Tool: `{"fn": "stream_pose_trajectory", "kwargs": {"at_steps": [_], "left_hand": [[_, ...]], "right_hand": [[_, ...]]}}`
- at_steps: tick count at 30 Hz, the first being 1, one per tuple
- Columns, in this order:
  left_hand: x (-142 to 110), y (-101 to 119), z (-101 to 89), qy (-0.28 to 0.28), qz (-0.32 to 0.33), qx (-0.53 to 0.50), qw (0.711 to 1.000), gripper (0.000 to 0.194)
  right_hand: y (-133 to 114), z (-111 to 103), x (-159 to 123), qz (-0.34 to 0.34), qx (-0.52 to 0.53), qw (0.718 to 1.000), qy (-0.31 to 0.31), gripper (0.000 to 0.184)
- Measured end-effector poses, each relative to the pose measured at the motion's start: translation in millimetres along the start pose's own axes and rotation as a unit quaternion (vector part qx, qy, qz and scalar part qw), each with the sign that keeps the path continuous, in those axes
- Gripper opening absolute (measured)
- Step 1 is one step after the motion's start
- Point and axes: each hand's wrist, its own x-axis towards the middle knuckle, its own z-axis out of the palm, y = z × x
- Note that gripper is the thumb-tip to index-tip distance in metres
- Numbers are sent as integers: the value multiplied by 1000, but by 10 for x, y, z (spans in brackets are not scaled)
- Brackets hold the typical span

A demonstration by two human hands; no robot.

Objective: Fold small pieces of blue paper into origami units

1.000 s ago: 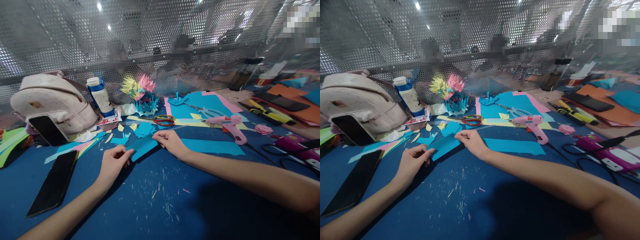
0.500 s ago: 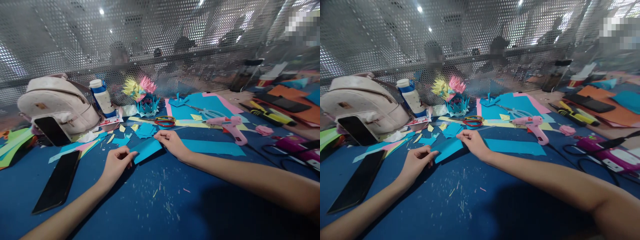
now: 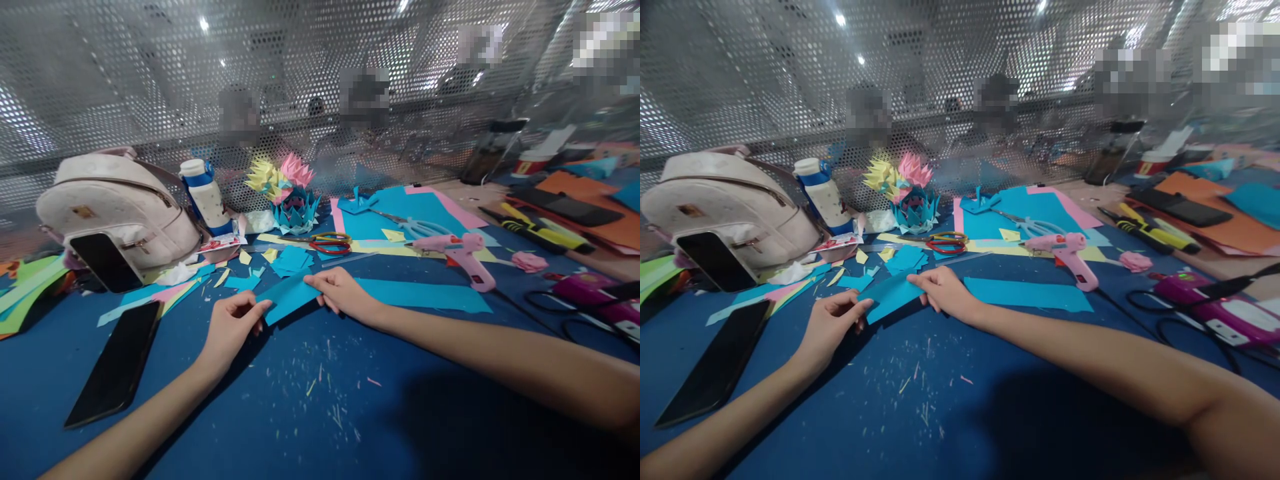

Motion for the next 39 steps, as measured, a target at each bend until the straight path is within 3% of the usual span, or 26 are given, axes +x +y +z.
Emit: {"fn": "stream_pose_trajectory", "kwargs": {"at_steps": [8,13,21,25,29,34,39], "left_hand": [[-2,-8,-28,24,-33,-42,998,35],[9,-35,-32,29,-45,-72,996,34],[46,-49,-19,58,-46,-83,994,20],[53,-57,-17,57,-45,-88,993,28],[47,-35,-10,28,-48,-102,993,26],[24,-9,22,6,-65,-136,989,28],[22,-17,18,12,-20,-77,997,24]], "right_hand": [[-20,-22,35,-40,44,998,-29,39],[-39,-42,11,-31,4,999,-14,49],[-65,-6,-95,-88,49,986,-132,49],[-44,-3,-69,-115,53,988,-94,54],[-51,-25,-39,-157,18,987,-28,37],[-94,-35,-55,-257,-51,962,-71,23],[-72,-41,-28,-237,-65,968,-44,24]]}}
